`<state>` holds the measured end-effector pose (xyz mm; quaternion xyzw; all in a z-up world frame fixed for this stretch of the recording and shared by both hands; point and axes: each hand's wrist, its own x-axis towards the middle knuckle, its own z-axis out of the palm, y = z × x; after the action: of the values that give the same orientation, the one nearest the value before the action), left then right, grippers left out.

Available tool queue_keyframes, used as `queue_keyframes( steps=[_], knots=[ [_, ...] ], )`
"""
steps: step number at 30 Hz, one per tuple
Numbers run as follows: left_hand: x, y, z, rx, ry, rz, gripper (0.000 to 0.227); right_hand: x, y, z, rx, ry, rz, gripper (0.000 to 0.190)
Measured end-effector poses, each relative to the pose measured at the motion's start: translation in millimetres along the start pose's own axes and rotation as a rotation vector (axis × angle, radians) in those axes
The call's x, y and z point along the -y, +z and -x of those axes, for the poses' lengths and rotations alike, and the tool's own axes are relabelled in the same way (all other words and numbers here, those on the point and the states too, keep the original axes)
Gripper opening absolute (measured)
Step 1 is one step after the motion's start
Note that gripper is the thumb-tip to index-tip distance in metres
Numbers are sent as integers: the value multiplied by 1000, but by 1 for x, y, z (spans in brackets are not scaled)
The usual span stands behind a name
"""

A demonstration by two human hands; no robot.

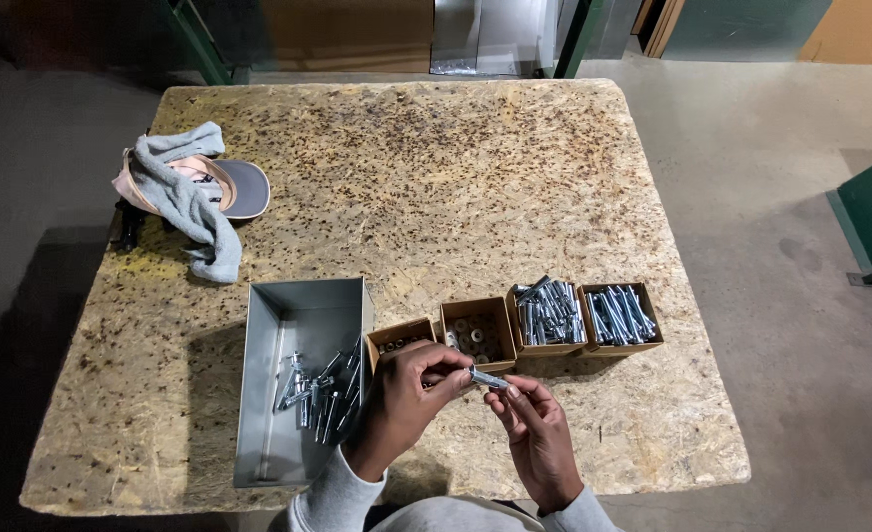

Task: The person assembles long bolts by placing a washer and a nut onto the threaded end of each bolt by hand.

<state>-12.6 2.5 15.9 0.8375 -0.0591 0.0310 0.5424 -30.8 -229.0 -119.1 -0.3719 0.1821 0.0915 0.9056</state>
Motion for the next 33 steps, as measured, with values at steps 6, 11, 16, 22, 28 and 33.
queue_keyframes(
  steps=[6,11,16,22,28,33],
  knots=[
    [11,1,1,-30,84,-111,11,0,6,4,-12,-64,57,26],
    [14,-4,3,3,185,-38,15,0,1,1,-1,-24,48,27],
    [19,-10,4,43,275,-32,21,1,1,1,69,11,94,22],
    [20,-13,6,51,248,26,19,1,3,0,168,67,156,14],
    [17,-17,10,63,213,72,18,8,23,8,146,189,326,57],
    [25,-12,12,11,247,107,19,3,23,2,116,227,118,40]
  ],
)
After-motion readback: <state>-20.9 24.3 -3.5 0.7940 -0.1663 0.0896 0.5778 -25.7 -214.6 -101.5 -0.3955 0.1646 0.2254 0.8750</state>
